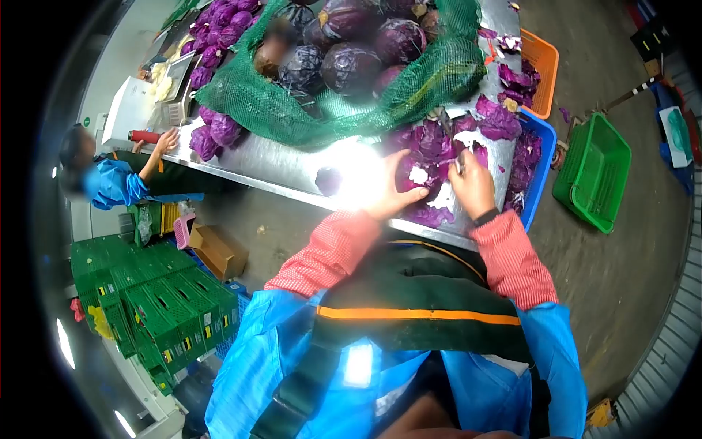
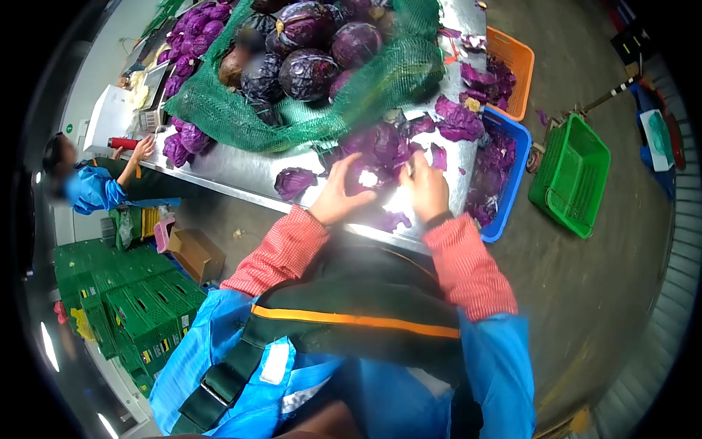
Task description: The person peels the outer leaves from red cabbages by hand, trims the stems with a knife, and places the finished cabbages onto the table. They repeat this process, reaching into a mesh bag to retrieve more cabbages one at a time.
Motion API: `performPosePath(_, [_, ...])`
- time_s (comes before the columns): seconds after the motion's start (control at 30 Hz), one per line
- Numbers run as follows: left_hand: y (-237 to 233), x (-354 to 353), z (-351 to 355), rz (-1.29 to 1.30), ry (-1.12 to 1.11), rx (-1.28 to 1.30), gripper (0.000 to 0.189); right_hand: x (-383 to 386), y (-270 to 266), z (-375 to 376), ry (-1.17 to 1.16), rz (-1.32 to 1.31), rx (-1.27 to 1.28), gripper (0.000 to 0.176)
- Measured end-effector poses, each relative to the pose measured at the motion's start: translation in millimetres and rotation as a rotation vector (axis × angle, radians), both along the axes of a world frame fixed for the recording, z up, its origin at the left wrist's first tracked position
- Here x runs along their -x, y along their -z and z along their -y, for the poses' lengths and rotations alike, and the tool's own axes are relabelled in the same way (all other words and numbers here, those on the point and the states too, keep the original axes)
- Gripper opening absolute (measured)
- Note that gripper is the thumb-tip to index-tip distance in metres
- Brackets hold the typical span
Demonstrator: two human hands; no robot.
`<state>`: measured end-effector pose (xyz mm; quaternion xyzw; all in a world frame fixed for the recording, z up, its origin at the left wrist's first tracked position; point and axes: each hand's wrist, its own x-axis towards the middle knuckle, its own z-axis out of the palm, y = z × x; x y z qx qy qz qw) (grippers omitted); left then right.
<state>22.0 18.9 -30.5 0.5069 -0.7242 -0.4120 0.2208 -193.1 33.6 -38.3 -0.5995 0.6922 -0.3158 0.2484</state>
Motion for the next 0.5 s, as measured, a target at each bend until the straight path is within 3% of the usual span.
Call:
performPosePath(0.07, [26, 18, -2, -0.07, -0.243, 0.082, 0.083, -7, -19, -13, -0.164, -0.057, -0.015, 0.024])
performPosePath(0.1, [18, 26, -9, -0.083, -0.325, 0.154, 0.078, -9, -14, -22, -0.17, 0.032, 0.139, 0.025])
performPosePath(0.13, [7, 26, -7, -0.054, -0.304, 0.101, 0.075, -4, -15, -27, -0.151, 0.048, 0.028, 0.019])
performPosePath(0.2, [52, 18, -1, -0.131, -0.255, 0.228, 0.075, 18, 12, -28, 0.032, 0.457, -0.198, 0.027])
performPosePath(0.23, [17, 12, -5, -0.108, -0.254, 0.094, 0.079, 27, 45, -27, -0.039, 0.371, 0.094, 0.034])
performPosePath(0.3, [63, 15, -1, -0.169, -0.21, 0.164, 0.086, 36, 25, -27, -0.1, 0.108, -0.066, 0.05])
performPosePath(0.33, [52, 15, 2, -0.114, -0.176, 0.131, 0.091, 32, 12, -23, -0.074, -0.069, -0.162, 0.057])
performPosePath(0.37, [18, 14, -3, -0.079, -0.179, 0.003, 0.095, 21, -8, -18, -0.087, -0.176, -0.037, 0.064])
performPosePath(0.43, [30, 15, -1, -0.131, -0.167, 0.149, 0.1, 2, -40, -16, -0.147, -0.336, 0.059, 0.077])
performPosePath(0.5, [63, 23, 0, -0.185, -0.183, 0.346, 0.103, -38, -87, -12, -0.269, -0.36, -0.04, 0.069])
